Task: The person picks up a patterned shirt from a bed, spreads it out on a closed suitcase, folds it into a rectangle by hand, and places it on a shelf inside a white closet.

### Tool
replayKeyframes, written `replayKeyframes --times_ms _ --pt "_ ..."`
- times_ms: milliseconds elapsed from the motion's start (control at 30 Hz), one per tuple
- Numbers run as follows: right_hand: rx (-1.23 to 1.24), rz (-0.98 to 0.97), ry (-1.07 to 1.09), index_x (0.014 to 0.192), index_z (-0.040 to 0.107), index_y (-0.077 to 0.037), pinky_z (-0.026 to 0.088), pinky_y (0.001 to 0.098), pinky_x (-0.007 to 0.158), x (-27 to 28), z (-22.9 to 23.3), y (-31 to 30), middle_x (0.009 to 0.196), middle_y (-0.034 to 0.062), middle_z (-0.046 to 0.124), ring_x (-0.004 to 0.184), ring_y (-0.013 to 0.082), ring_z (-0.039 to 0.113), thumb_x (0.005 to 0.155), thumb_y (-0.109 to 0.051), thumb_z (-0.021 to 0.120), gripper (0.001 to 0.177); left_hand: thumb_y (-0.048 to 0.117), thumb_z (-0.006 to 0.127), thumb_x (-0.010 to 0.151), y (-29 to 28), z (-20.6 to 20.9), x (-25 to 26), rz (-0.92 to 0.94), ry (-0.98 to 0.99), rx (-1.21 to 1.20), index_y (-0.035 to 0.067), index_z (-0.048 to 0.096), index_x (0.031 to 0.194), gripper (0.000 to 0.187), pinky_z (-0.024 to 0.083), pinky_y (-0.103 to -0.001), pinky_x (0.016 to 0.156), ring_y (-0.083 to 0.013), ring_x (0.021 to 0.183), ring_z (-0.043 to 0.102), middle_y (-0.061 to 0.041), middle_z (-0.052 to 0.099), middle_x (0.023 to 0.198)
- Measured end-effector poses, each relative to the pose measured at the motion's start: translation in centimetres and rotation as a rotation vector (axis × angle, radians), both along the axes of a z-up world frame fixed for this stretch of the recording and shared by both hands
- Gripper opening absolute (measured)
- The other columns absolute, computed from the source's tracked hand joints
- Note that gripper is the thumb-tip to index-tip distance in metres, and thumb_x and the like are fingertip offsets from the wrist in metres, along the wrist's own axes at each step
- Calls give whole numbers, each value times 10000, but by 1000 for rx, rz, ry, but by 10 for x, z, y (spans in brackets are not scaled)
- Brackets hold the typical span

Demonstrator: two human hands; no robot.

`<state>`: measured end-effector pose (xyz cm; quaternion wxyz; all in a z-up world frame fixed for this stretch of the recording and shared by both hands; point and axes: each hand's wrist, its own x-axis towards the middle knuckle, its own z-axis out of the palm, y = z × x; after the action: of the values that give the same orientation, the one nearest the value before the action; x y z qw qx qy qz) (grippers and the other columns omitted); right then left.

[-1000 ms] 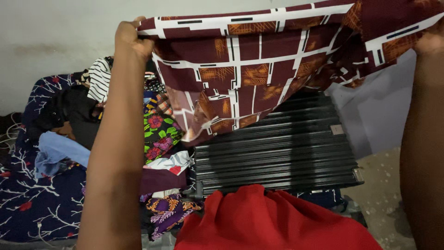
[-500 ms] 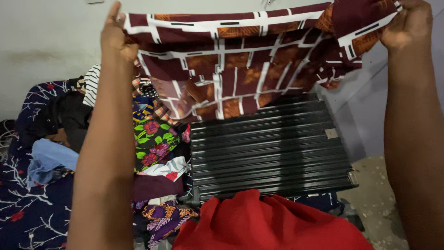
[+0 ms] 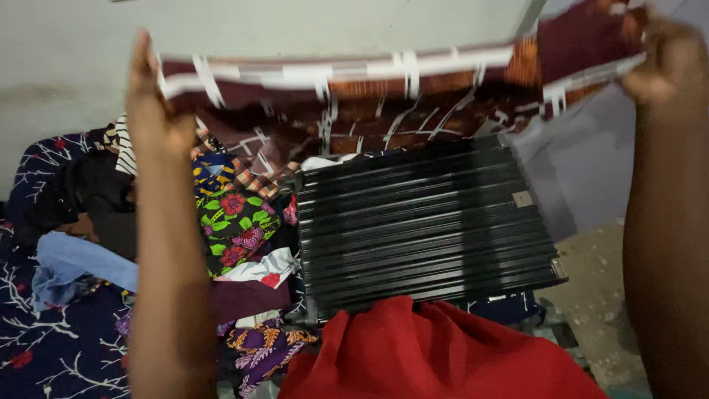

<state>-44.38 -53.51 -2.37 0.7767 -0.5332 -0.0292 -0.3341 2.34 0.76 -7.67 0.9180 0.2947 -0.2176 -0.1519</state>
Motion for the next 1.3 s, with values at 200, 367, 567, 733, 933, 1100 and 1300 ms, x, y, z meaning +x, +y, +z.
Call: replayKeyframes --times_ms 200,367,567,733,933,1100,1300 --pt "50 -283 372 1332 529 -27 491 414 1140 -85 -130 8 1436 128 597 1294 240 604 1037 -314 629 424 332 664 1044 38 -116 -113 50 345 159 113 555 1480 501 579 -415 1046 -203 1205 652 -46 652 1310" --pt "245 -180 320 1297 569 14 578 452 935 -190 -267 22 1281 151 615 1130 259 639 996 -218 670 393 270 549 1017 86 -249 -195 -38 452 430 93 549 1457 475 545 -386 1023 -202 1246 623 -75 630 1418" --pt "670 -350 552 1290 609 -86 596 499 850 -244 -362 93 1272 96 684 1093 259 712 788 -108 611 503 109 575 1015 144 -412 -261 -76 662 725 78 637 1342 335 557 -360 867 -178 1010 643 -29 676 1129" --pt "818 -443 724 1317 637 -107 584 434 946 -238 -385 116 1229 72 709 1098 221 700 930 -153 593 391 97 525 1040 148 -459 -260 -32 791 896 95 656 1309 300 499 -381 667 -186 818 616 -41 660 991" --pt "-289 -398 1454 1251 687 -74 525 457 828 -237 -392 100 1056 77 670 942 280 636 961 -248 665 339 56 496 1029 128 -441 -260 26 776 898 80 673 1281 309 579 -360 698 -176 818 664 -56 699 1019" --pt "175 -416 1323 1222 726 -46 458 460 739 -241 -397 88 1003 90 643 864 282 538 1091 -310 609 317 43 524 990 137 -440 -264 -3 783 916 91 648 1271 310 599 -374 673 -172 856 684 -25 704 1030" --pt "-41 -352 1067 1301 698 -14 506 312 939 -203 -385 50 1271 91 713 1188 243 631 1074 -151 505 328 137 632 1141 141 -474 -231 -320 949 244 19 663 1317 214 550 -247 526 -129 704 647 -88 761 982"
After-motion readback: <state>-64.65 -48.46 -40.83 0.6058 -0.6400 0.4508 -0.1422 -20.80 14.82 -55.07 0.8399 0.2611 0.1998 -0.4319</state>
